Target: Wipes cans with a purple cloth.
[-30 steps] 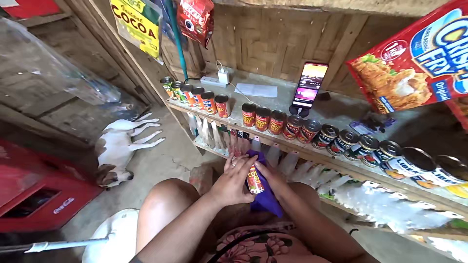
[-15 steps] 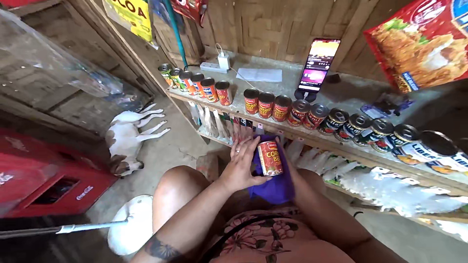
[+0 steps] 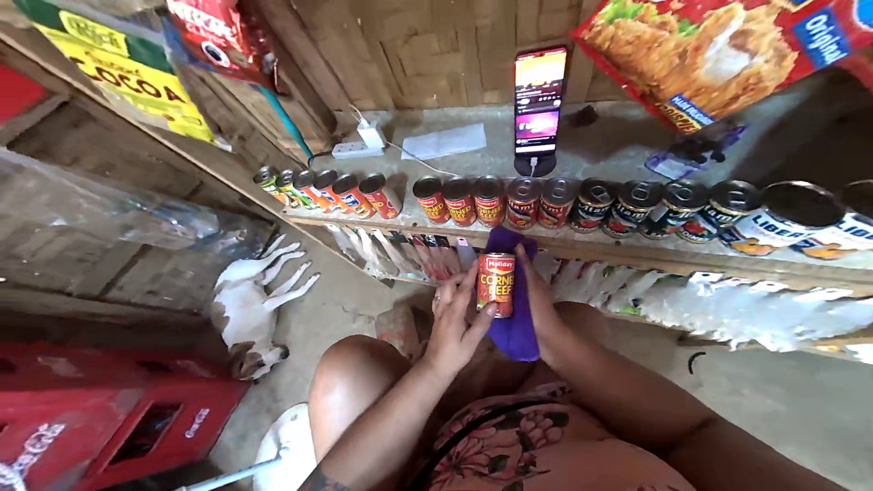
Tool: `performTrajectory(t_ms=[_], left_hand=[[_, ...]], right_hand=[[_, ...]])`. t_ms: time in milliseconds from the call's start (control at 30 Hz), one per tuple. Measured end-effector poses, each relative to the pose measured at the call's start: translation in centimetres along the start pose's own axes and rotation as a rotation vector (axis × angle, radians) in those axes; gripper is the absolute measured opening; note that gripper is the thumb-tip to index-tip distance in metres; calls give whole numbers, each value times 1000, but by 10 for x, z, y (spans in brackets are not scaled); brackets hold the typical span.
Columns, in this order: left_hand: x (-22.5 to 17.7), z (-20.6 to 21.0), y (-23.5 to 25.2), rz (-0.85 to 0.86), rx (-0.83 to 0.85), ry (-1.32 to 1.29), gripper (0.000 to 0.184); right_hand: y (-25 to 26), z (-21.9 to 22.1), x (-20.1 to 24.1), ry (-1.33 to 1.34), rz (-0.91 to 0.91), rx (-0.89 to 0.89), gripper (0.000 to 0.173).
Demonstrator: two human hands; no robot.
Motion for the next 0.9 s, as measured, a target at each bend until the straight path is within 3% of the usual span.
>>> performTrajectory(t_ms=[167, 333, 467, 600, 733, 900], left_hand=[[7, -2, 0, -6, 19, -25, 70], [26, -4, -5, -127, 42, -226, 73], [31, -15, -8, -177, 35, -173, 81], [25, -25, -11, -48, 20, 83, 81], [15, -25, -11, 100, 20, 260, 64], [6, -19, -8, 173, 18, 267, 63]], right_hand=[[-4, 2, 5, -99, -84, -36, 56], [-19, 23, 0, -146, -160, 103, 62], [-22, 37, -4, -191, -136, 260, 65], [-22, 42, -5, -399, -196, 334, 73], [-18, 39, -3, -479, -296, 295, 74], [-15, 36, 5, -474, -292, 272, 58]])
Point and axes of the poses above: each hand's wrist, its own y-axis towards the middle knuckle, its own z-axis out of the palm, x = y × z, the point moved 8 cm from there along y, towards the middle knuckle, and after that the axes turned 9 degrees about -x, right-handed, at the moved point
